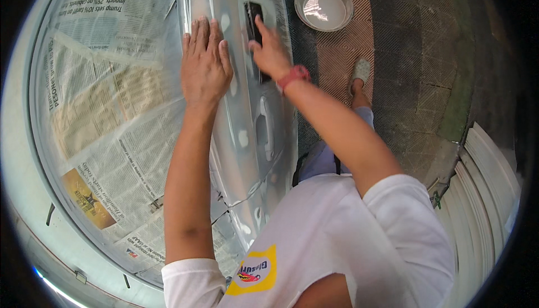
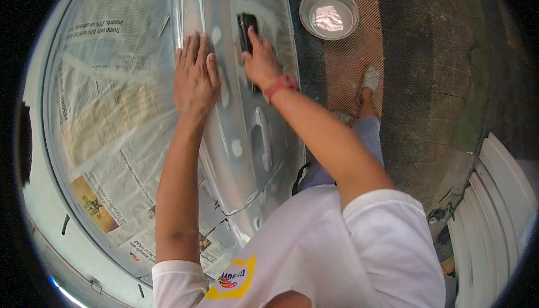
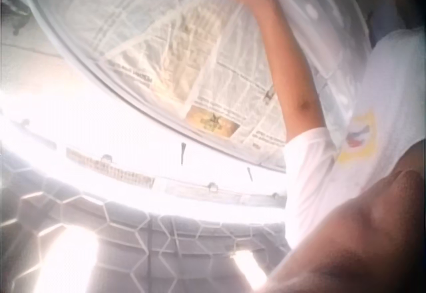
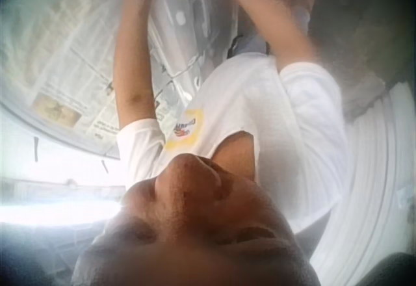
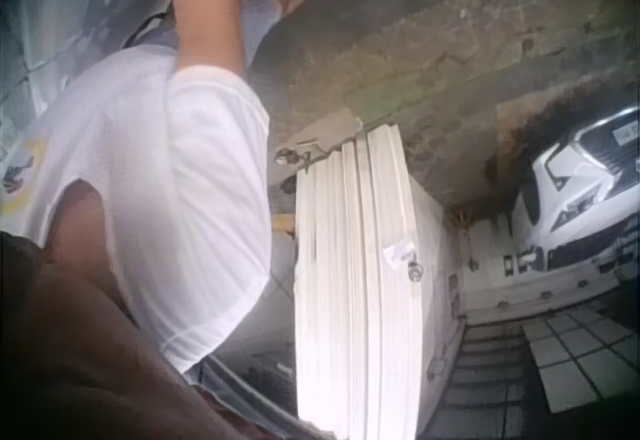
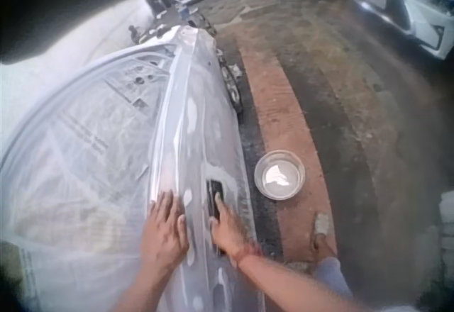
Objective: The person sands the front fender and door area of a white car using a sanding block and water. They repeatedly dip the sanding block into a bucket of water and rub the surface of the car panel.
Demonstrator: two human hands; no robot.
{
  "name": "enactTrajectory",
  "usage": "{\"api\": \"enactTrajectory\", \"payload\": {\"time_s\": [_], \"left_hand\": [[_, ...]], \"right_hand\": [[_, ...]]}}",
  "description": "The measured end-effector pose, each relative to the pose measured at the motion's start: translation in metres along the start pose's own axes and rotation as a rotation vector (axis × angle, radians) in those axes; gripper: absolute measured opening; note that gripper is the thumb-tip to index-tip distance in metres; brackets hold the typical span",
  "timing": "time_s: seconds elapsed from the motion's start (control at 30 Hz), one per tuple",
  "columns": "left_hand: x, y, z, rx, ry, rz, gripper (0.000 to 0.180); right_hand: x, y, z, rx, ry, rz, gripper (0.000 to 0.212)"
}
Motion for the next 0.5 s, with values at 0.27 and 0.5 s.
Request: {"api": "enactTrajectory", "payload": {"time_s": [0.27,0.5], "left_hand": [[-0.008,0.002,-0.008,0.028,-0.024,-0.048,0.056],[0.001,-0.005,0.003,0.066,0.004,-0.067,0.054]], "right_hand": [[-0.064,-0.005,-0.062,0.028,-0.245,-0.008,0.081],[-0.068,-0.024,0.023,0.049,-0.114,-0.031,0.077]]}}
Point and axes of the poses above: each hand's wrist, its own z-axis towards the middle knuckle, its own y-axis out of the palm, x = y × z, the point moved 9 cm from there along z, towards the middle knuckle, and after that the axes turned 3 degrees about y, right-handed, at the moved point
